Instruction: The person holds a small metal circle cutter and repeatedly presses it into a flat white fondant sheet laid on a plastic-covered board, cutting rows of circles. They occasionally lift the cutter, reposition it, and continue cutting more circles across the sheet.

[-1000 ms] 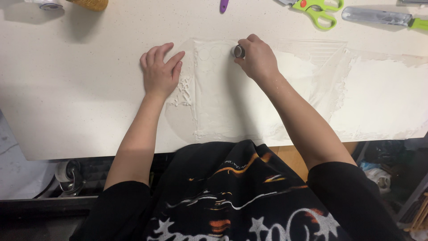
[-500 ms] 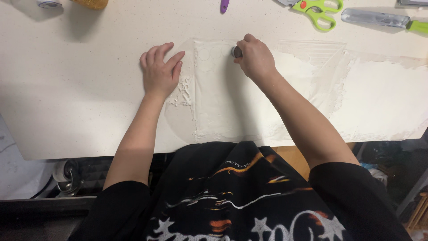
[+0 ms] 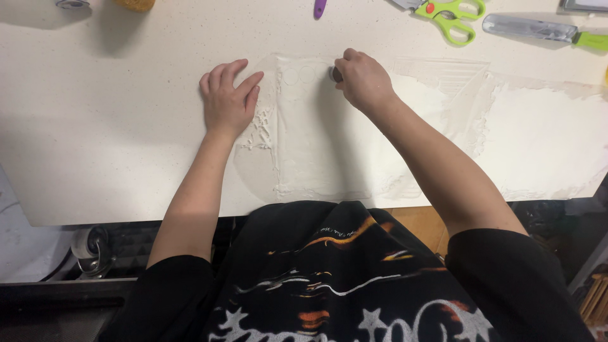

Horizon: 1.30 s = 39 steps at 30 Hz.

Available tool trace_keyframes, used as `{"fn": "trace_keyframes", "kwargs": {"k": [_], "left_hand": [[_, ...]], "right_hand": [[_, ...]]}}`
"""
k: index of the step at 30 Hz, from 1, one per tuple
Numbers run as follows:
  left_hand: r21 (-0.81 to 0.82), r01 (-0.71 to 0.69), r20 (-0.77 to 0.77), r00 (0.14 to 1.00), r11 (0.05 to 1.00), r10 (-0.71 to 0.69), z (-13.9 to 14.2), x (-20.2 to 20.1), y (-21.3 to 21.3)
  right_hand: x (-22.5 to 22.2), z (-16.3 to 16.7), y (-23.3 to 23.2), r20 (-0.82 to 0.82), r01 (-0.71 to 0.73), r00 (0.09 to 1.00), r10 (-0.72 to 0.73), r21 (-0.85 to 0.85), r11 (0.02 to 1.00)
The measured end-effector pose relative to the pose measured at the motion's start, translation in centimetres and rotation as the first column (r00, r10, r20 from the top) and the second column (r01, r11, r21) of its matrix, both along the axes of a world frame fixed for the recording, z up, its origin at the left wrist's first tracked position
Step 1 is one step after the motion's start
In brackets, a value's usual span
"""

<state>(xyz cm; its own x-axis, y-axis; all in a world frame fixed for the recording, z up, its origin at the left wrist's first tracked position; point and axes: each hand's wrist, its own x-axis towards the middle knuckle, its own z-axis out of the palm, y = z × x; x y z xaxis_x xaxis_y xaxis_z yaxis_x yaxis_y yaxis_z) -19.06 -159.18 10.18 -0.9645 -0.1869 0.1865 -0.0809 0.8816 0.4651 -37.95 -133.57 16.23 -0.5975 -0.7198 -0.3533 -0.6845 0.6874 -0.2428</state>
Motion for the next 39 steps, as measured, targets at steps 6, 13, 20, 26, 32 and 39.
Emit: {"fn": "trace_keyframes", "kwargs": {"k": [6,13,20,26,32,39], "left_hand": [[-0.008,0.002,0.001,1.000,1.000,-0.002,0.2,-0.3,-0.2],[-0.013,0.004,-0.005,1.000,1.000,-0.005,0.3,-0.2,-0.3],[-0.032,0.003,-0.007,1.000,0.999,-0.003,0.3,0.2,0.0],[-0.021,0.003,0.008,1.000,1.000,-0.003,0.3,0.4,0.3],[-0.027,0.005,0.001,1.000,1.000,-0.005,0.5,0.5,0.6],[-0.024,0.004,0.005,1.000,1.000,-0.004,0.5,0.5,0.6]], "right_hand": [[-0.2,0.7,-0.8,0.018,0.020,1.000,-0.020,0.034,0.999],[-0.4,3.4,0.5,0.201,0.356,0.924,-0.326,-0.137,0.924],[0.8,5.1,2.9,0.204,0.462,0.877,-0.435,-0.109,0.880],[1.0,4.2,3.2,0.183,0.448,0.884,-0.430,-0.070,0.891],[1.3,3.7,3.5,0.186,0.451,0.882,-0.432,-0.075,0.889],[1.1,3.1,3.1,0.165,0.414,0.902,-0.399,-0.074,0.907]]}}
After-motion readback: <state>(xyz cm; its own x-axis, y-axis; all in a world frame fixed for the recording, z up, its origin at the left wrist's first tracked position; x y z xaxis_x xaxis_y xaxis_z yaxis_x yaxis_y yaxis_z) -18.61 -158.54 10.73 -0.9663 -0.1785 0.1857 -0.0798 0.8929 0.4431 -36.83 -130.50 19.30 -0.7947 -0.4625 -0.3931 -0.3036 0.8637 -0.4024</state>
